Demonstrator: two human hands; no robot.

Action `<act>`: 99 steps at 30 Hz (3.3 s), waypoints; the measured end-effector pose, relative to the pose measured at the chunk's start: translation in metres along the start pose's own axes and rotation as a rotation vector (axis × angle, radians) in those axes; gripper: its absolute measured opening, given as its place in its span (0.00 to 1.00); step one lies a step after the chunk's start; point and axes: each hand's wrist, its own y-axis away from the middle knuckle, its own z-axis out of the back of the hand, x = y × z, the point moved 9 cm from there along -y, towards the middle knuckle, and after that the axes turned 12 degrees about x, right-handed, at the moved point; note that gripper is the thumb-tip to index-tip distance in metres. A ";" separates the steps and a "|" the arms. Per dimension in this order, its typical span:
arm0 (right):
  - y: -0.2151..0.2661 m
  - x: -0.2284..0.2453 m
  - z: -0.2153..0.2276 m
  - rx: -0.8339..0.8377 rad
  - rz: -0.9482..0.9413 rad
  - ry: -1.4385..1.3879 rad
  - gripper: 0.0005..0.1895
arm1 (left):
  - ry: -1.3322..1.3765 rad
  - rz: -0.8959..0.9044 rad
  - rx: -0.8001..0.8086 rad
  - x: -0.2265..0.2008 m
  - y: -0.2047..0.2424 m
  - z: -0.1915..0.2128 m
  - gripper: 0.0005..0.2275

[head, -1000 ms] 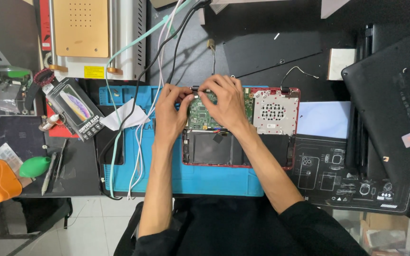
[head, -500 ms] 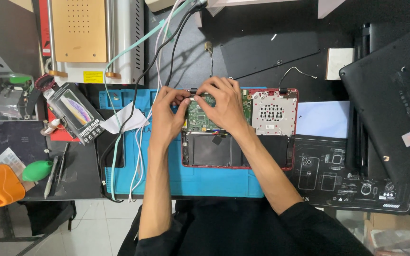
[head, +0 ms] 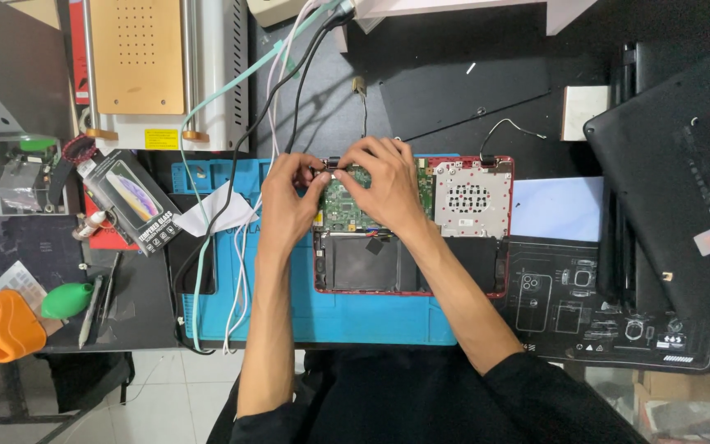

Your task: The person assembles a disassembled laptop on a workbench. They connect internal cables to the motherboard, place the battery into the chassis, and then position the bottom cover over the device.

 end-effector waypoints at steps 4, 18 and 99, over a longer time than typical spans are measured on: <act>0.000 -0.002 -0.001 -0.002 -0.011 -0.005 0.06 | -0.043 -0.005 -0.013 -0.003 0.000 0.000 0.08; -0.003 -0.002 -0.003 0.053 -0.074 0.035 0.09 | -0.068 0.164 0.151 0.022 -0.023 -0.004 0.13; 0.166 -0.043 0.091 -0.285 -0.348 0.189 0.20 | 0.111 -0.153 -0.254 -0.009 0.066 -0.022 0.03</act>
